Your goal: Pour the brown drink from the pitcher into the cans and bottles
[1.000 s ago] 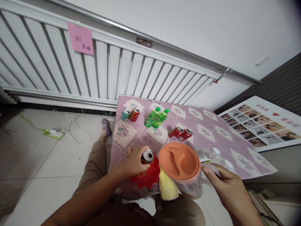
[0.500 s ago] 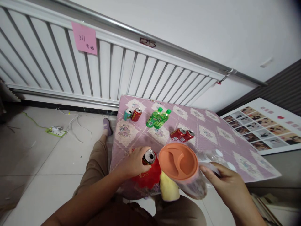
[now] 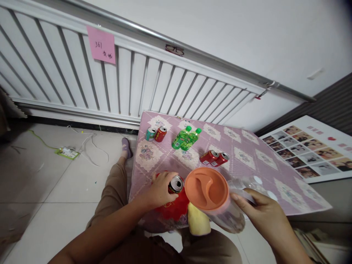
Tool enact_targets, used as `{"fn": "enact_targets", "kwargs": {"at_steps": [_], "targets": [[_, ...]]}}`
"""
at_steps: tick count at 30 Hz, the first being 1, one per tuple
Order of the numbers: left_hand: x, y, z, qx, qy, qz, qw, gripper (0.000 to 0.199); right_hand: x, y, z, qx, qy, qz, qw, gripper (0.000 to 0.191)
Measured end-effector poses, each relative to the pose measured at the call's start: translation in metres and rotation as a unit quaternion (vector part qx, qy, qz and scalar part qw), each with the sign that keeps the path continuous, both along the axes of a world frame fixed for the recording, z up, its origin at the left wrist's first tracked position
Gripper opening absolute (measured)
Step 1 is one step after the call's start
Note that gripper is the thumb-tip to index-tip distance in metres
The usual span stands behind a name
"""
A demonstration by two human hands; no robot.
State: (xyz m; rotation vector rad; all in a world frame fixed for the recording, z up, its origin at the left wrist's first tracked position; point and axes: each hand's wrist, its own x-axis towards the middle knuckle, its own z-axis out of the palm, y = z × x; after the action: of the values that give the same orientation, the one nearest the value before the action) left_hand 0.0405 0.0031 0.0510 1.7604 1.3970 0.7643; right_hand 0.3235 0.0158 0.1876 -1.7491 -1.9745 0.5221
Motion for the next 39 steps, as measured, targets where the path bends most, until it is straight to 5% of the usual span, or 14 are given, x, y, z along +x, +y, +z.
{"fn": "enact_targets", "kwargs": {"at_steps": [22,39], "targets": [[0.006,0.001,-0.023,0.021,-0.018,0.000,1.000,0.069,-0.018,-0.006,0.007,0.034,-0.014,-0.003,0.999,0.037],[0.008,-0.001,-0.020,0.017,-0.019,0.006,1.000,0.067,-0.010,0.002,0.007,0.005,-0.064,0.035,0.997,0.043]]}}
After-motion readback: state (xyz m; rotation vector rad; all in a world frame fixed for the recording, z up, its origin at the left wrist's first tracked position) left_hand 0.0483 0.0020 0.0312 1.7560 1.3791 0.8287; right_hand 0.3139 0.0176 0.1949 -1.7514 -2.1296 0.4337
